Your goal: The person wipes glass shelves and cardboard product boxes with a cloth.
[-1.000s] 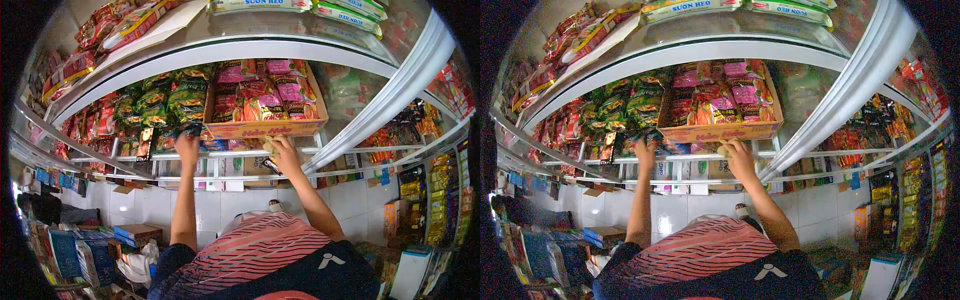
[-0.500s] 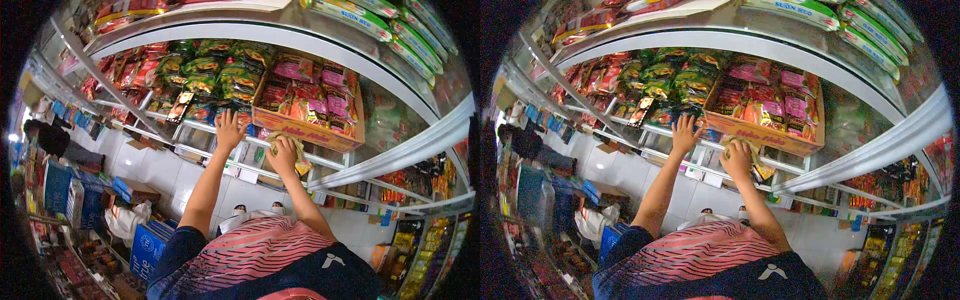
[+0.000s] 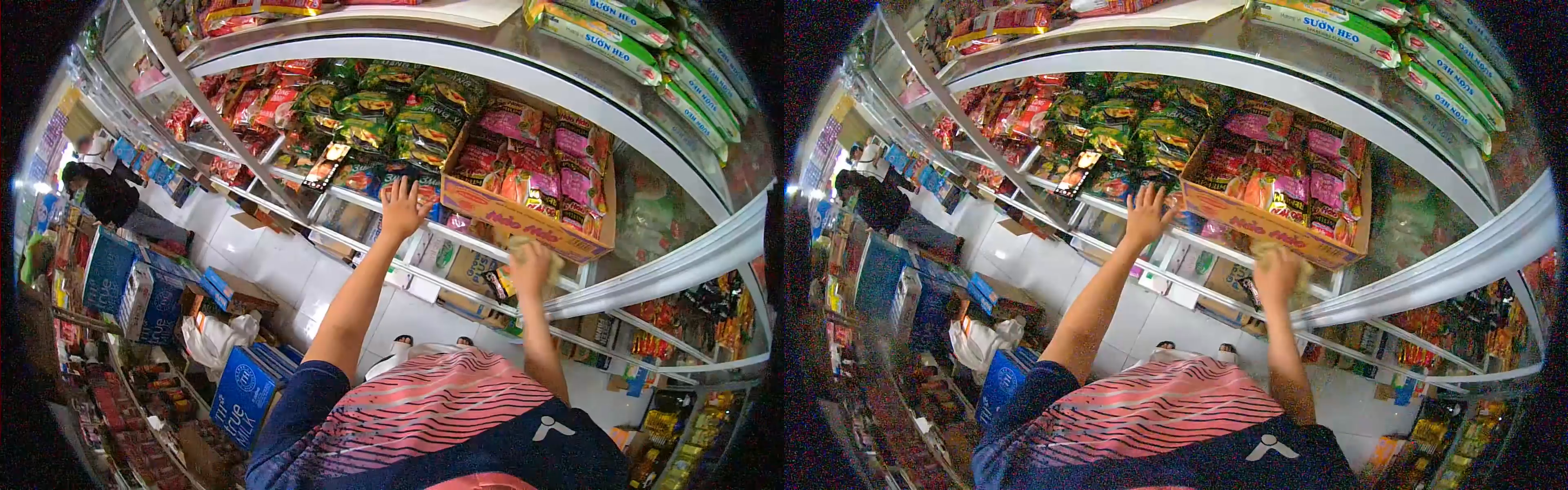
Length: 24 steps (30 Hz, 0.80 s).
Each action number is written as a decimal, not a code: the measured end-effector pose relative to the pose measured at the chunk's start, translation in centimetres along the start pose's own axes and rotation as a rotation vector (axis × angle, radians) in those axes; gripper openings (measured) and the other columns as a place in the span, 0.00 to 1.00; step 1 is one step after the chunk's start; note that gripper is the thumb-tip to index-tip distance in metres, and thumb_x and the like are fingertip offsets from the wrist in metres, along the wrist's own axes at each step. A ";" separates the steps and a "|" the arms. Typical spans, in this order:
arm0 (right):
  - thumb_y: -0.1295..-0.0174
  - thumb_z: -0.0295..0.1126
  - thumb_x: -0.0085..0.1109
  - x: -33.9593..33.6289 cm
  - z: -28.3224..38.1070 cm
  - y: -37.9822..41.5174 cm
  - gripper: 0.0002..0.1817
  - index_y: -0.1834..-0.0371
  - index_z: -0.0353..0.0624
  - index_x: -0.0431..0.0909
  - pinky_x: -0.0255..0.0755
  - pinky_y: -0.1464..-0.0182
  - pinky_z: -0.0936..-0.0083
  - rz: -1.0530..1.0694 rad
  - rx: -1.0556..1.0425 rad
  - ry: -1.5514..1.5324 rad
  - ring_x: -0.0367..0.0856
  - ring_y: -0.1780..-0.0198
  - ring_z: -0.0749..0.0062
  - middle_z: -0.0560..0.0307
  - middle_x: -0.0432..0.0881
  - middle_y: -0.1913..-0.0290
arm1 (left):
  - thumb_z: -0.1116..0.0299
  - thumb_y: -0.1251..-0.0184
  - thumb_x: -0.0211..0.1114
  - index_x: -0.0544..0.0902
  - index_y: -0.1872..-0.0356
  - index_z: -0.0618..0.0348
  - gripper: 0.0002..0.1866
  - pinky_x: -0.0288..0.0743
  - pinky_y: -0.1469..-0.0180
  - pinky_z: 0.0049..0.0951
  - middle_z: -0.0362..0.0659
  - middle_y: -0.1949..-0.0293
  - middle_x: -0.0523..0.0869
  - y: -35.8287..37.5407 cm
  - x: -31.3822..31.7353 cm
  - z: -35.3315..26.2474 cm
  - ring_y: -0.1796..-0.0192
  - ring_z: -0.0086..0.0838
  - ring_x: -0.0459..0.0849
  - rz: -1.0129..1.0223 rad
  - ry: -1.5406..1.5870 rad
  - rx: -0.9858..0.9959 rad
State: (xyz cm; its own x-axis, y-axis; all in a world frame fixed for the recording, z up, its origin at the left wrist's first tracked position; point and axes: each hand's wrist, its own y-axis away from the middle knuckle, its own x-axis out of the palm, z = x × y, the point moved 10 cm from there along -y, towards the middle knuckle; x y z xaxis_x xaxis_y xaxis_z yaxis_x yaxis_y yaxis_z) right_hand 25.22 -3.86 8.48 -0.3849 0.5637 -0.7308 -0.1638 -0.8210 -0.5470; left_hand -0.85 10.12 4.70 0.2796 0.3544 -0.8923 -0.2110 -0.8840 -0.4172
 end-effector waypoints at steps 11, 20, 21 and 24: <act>0.59 0.30 0.60 1.9 3.4 -0.9 0.11 0.69 0.41 0.78 0.63 0.50 0.65 0.166 -0.129 -0.253 0.70 0.56 0.55 0.54 0.76 0.63 | 0.41 0.41 0.44 0.65 0.42 0.55 0.33 0.44 0.39 0.53 0.51 0.39 0.62 0.2 0.2 0.3 0.36 0.42 0.57 -0.022 -0.029 -0.013; 0.61 0.29 0.60 2.5 2.9 -1.0 0.10 0.73 0.42 0.74 0.64 0.57 0.63 0.074 -0.160 -0.121 0.70 0.61 0.55 0.53 0.74 0.68 | 0.40 0.43 0.46 0.64 0.41 0.54 0.35 0.43 0.37 0.51 0.49 0.37 0.59 0.1 0.0 0.2 0.34 0.41 0.54 0.049 -0.017 -0.058; 0.61 0.29 0.60 3.9 5.4 -1.4 0.11 0.71 0.42 0.74 0.64 0.55 0.63 0.128 -0.175 -0.119 0.70 0.59 0.54 0.52 0.74 0.67 | 0.40 0.43 0.46 0.64 0.41 0.54 0.35 0.43 0.37 0.51 0.49 0.37 0.59 0.1 0.0 0.3 0.34 0.41 0.54 0.048 -0.018 -0.066; 0.57 0.33 0.58 9.1 11.3 -2.0 0.12 0.69 0.41 0.75 0.63 0.51 0.61 0.119 -0.272 -0.211 0.70 0.58 0.54 0.50 0.75 0.65 | 0.40 0.43 0.48 0.64 0.41 0.54 0.35 0.44 0.37 0.52 0.48 0.37 0.59 0.3 0.0 0.4 0.35 0.41 0.56 0.036 -0.009 -0.060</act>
State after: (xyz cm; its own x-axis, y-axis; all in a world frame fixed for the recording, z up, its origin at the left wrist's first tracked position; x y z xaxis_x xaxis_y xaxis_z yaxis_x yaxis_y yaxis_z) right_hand 11.81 1.85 7.55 -0.5703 0.4116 -0.7108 0.1295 -0.8095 -0.5727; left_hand -1.23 10.00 4.52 0.2640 0.3244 -0.9083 -0.1642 -0.9129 -0.3738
